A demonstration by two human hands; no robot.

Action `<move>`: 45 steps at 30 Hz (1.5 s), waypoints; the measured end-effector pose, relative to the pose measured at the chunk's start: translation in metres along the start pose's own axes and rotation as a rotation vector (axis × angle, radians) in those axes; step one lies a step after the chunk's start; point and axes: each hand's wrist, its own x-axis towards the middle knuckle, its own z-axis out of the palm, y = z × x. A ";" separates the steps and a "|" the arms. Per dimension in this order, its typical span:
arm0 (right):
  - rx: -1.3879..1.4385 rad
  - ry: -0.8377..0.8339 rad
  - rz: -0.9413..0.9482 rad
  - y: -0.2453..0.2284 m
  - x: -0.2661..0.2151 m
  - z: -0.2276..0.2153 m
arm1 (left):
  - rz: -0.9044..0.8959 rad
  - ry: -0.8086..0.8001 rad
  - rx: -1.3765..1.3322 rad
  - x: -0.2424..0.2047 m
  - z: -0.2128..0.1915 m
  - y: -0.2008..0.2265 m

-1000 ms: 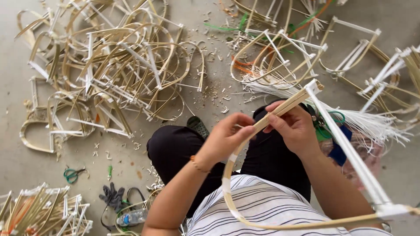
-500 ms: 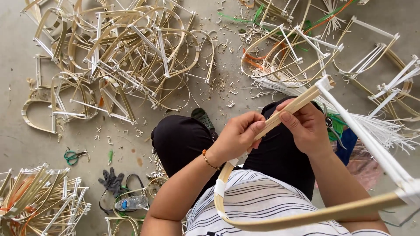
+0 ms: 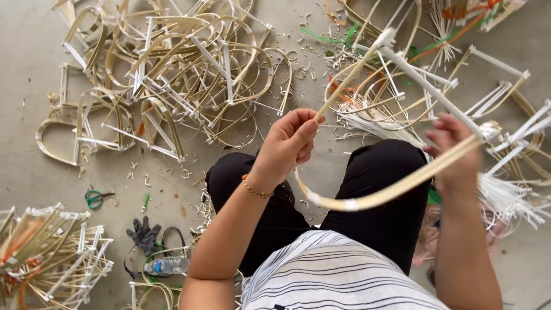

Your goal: The recorder is assembling and securing components for bamboo or wood furniture using tape, scissors, and cutting tools.

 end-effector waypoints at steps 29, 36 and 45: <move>0.290 -0.205 0.251 -0.094 -0.043 0.049 | -0.038 -0.320 0.974 -0.037 0.041 -0.014; -0.191 0.207 0.287 0.036 -0.017 -0.103 | -0.282 -0.059 0.738 -0.030 0.005 -0.052; -1.067 0.226 0.241 0.249 -0.130 -0.137 | -0.304 0.240 0.700 -0.020 -0.002 -0.051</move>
